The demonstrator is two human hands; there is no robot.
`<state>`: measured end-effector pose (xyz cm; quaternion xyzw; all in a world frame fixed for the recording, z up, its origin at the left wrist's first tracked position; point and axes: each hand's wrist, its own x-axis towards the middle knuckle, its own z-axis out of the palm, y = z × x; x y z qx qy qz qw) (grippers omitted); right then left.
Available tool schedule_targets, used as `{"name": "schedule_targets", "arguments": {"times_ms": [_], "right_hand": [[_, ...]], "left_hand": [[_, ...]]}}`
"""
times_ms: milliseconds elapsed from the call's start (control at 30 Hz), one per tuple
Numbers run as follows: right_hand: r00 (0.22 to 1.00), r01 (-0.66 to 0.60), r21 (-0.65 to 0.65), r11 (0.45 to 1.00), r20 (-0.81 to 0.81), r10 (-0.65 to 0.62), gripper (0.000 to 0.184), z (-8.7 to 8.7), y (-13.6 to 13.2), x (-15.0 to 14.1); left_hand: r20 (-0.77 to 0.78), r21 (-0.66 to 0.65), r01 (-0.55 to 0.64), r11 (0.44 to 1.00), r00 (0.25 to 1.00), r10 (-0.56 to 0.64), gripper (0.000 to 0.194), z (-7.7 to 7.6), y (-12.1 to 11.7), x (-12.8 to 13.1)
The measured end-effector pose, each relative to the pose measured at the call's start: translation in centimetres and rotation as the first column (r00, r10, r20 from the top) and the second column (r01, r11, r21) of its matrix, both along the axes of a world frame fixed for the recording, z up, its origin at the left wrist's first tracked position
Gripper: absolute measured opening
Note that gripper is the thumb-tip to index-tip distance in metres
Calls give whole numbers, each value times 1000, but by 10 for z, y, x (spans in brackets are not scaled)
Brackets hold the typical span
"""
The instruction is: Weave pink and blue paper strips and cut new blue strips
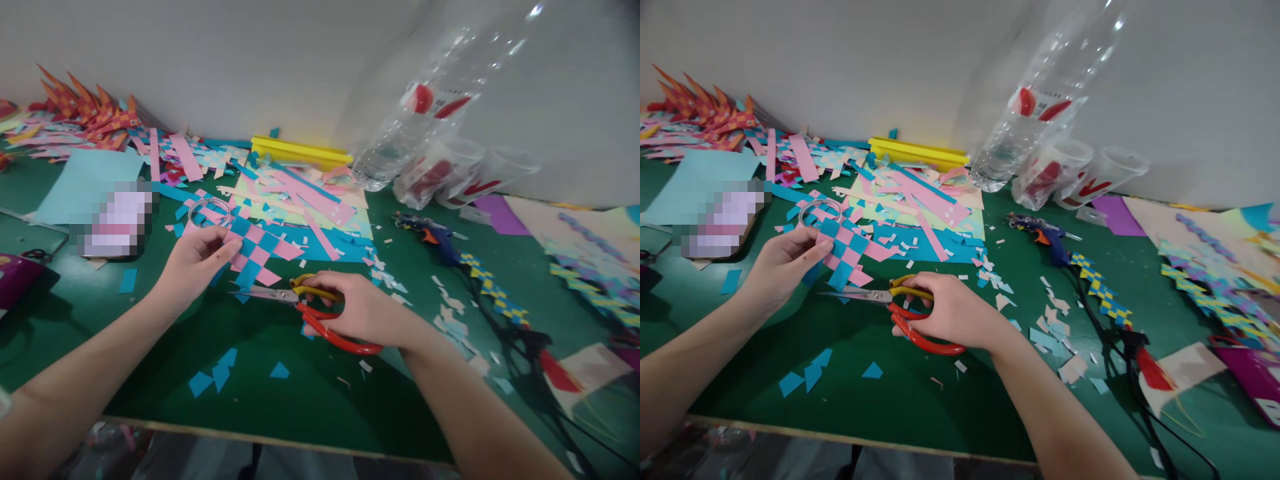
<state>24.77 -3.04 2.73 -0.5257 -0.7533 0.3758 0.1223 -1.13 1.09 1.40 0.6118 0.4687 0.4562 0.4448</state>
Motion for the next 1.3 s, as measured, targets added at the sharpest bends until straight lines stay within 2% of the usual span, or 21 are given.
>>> {"name": "schedule_targets", "arguments": {"times_ms": [233, 400, 700, 800, 900, 1033, 1300], "right_hand": [[1000, 17, -61, 998, -1, -17, 50, 2, 2, 1], [999, 2, -81, 997, 38, 1, 47, 1, 3, 4], [999, -5, -138, 990, 47, 12, 42, -2, 0, 2], [998, -4, -100, 995, 63, 10, 44, -2, -1, 0], [998, -21, -8, 1000, 52, 22, 55, -3, -1, 1], [993, -59, 79, 995, 108, 50, 60, -6, -1, 3], [996, -21, 66, 998, 89, 15, 56, -6, -3, -2]], "left_hand": [[-49, -44, 44, 998, 998, -46, 26, 7, -3, 1], [-50, -63, 83, 995, 995, -86, 26, 5, -2, 0], [-61, -36, 60, 998, 996, -62, 27, 2, 0, -1], [-36, -33, 12, 999, 999, -13, 27, -1, 2, -3], [4, -55, -25, 998, 1000, 25, 26, -4, 4, -4], [25, -79, -27, 997, 999, 29, 28, -4, 5, -4], [51, -118, 7, 993, 999, -1, 25, 1, -2, 3]]}}
